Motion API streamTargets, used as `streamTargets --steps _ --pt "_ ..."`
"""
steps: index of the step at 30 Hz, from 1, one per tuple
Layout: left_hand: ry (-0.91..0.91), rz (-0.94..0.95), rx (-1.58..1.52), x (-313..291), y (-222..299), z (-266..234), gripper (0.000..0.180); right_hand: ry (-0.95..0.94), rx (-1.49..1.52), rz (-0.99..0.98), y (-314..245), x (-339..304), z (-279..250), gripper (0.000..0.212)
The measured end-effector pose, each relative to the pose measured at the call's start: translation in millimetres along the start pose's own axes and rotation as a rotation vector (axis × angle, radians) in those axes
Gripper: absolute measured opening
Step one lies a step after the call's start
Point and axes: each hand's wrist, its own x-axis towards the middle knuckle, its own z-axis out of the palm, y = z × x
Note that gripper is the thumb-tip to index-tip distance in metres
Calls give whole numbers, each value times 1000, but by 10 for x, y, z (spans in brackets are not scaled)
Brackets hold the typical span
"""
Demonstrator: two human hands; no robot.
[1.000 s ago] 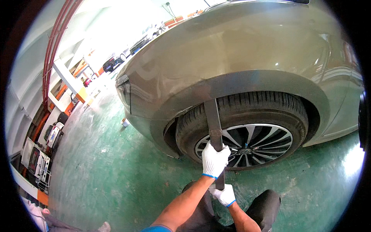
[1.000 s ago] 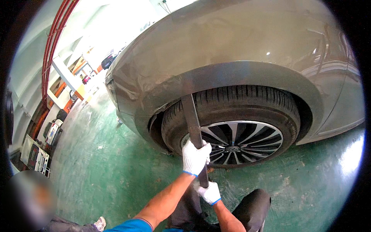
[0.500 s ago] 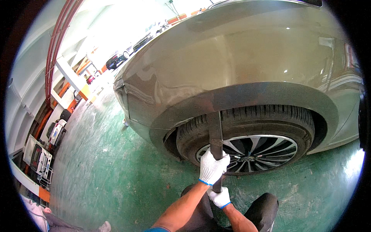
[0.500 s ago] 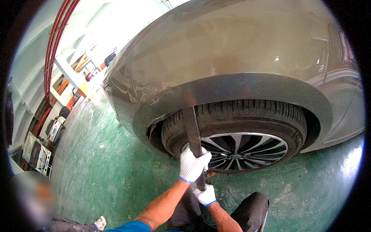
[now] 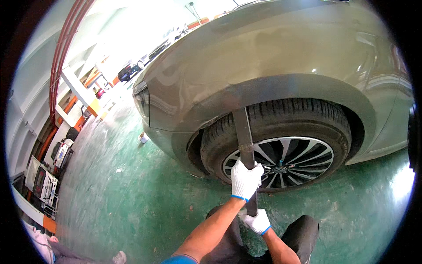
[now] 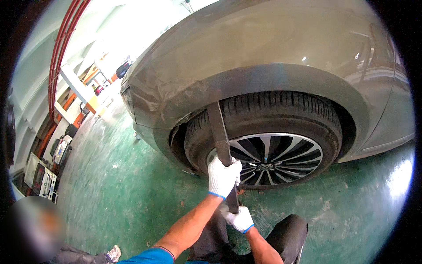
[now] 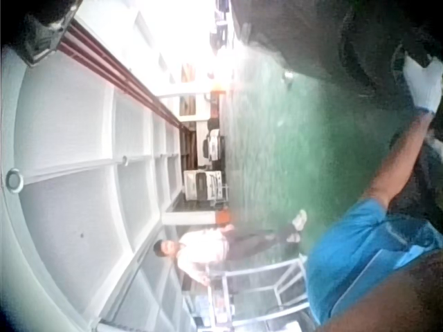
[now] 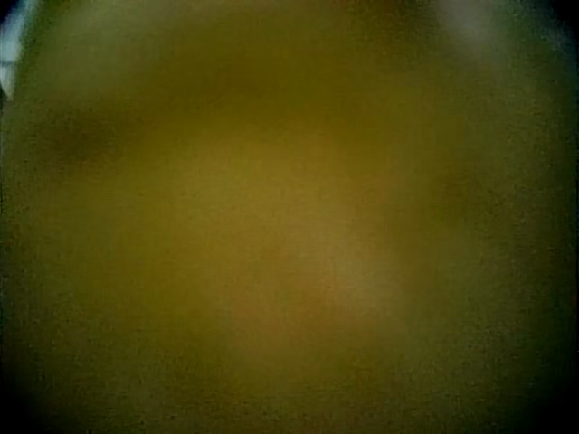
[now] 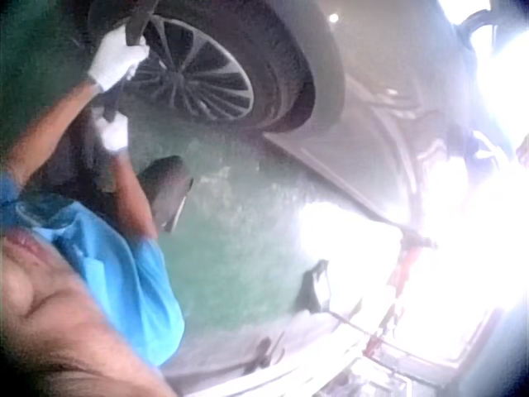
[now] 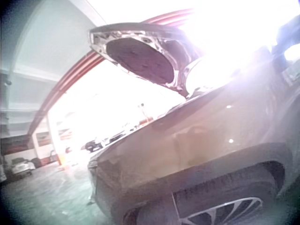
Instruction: The person kneels by the rear wheel of a car and uses a metal bar as a lever against the tire to push the fender inward. They repeatedly tap the bar with a hammer to adjust the panel's shape.
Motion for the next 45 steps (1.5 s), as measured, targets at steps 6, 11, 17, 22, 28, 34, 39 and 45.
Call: streamTargets --steps 6,11,17,22,28,34,39,45 --pt "-42 -32 -102 -71 -32 30 16 29 -175 32 -65 -92 -91 20" --pt "-54 5 -3 28 -37 -45 15 -18 -21 -33 127 70 14 17" --pt "-18 34 39 68 -85 -85 14 -66 8 9 57 111 38 18" --pt "-10 42 39 89 -82 -91 19 -2 -24 -107 135 207 74 13" --pt "51 31 156 73 -45 -88 24 143 -171 -248 243 286 180 14" --pt "2 45 129 165 -105 -181 19 209 -239 -273 329 491 270 18" --pt "-26 45 115 144 -8 -194 19 166 -150 -290 384 498 320 19" --pt "12 27 127 87 -7 -160 18 -4 72 -66 84 239 245 12"
